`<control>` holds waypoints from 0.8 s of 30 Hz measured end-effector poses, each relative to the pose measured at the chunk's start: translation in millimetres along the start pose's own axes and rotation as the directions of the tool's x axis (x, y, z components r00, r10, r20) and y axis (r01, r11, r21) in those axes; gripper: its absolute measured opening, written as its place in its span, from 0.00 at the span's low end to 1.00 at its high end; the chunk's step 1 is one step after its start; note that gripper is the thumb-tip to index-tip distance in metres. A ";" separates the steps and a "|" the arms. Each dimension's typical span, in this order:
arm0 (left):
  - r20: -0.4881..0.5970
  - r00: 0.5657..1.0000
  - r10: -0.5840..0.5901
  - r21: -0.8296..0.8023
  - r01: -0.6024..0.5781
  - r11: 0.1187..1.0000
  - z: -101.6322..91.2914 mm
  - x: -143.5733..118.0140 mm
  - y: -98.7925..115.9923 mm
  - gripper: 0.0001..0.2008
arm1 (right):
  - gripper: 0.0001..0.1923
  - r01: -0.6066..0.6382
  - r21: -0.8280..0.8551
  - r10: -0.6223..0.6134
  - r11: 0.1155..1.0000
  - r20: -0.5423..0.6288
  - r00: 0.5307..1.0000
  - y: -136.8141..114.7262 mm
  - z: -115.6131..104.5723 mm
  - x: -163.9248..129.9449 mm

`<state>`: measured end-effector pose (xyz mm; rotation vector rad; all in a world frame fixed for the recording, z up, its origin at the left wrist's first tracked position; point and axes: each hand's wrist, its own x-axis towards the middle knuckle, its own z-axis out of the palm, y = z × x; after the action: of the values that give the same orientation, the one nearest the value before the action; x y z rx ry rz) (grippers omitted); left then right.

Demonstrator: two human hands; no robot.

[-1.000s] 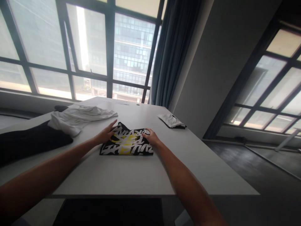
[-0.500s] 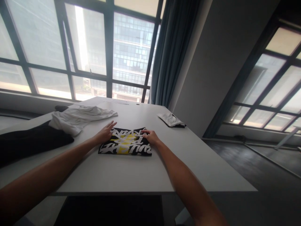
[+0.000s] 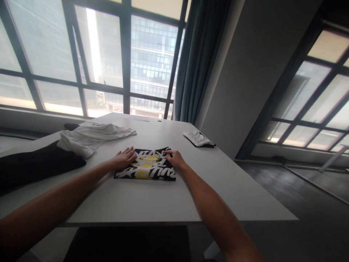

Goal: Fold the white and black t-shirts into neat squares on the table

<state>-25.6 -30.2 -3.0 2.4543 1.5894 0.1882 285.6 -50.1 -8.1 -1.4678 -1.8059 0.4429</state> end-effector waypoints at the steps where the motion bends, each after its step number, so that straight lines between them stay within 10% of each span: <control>1: -0.034 0.999 -0.021 -0.020 0.020 1.000 -0.8 0.6 -2.6 0.36 | 0.17 0.000 -0.017 -0.001 1.000 -0.010 1.000 1.7 -0.2 2.3; 7: -0.009 1.000 -0.021 -0.003 0.021 1.000 3.0 3.5 -17.2 0.35 | 0.17 -0.300 -0.218 0.238 0.929 -0.271 0.933 31.6 -45.3 10.0; 14: 0.003 1.000 0.002 0.072 -0.002 0.997 6.3 3.9 -18.7 0.33 | 0.29 -0.783 -0.194 0.492 0.591 -0.683 0.540 96.8 -135.9 -29.6; 16: 0.007 1.000 0.001 0.076 -0.002 0.997 5.7 4.2 -18.8 0.33 | 0.30 -0.727 -0.330 0.416 0.602 -0.647 0.639 97.5 -131.9 -27.3; 19: 0.010 1.000 0.007 0.079 -0.007 0.997 5.3 4.3 -19.3 0.34 | 0.33 -0.383 -0.591 0.258 0.710 -0.288 0.922 83.4 -105.8 -12.1; 24: 0.020 1.000 0.009 0.098 -0.010 0.995 4.0 3.1 -18.7 0.35 | 0.28 -0.268 -0.652 0.265 0.709 -0.106 0.958 67.3 -79.9 -1.3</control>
<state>-40.0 -20.4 -11.5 2.5287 1.6157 0.0894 389.8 -47.4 -1.8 -2.2348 -1.8394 -0.1050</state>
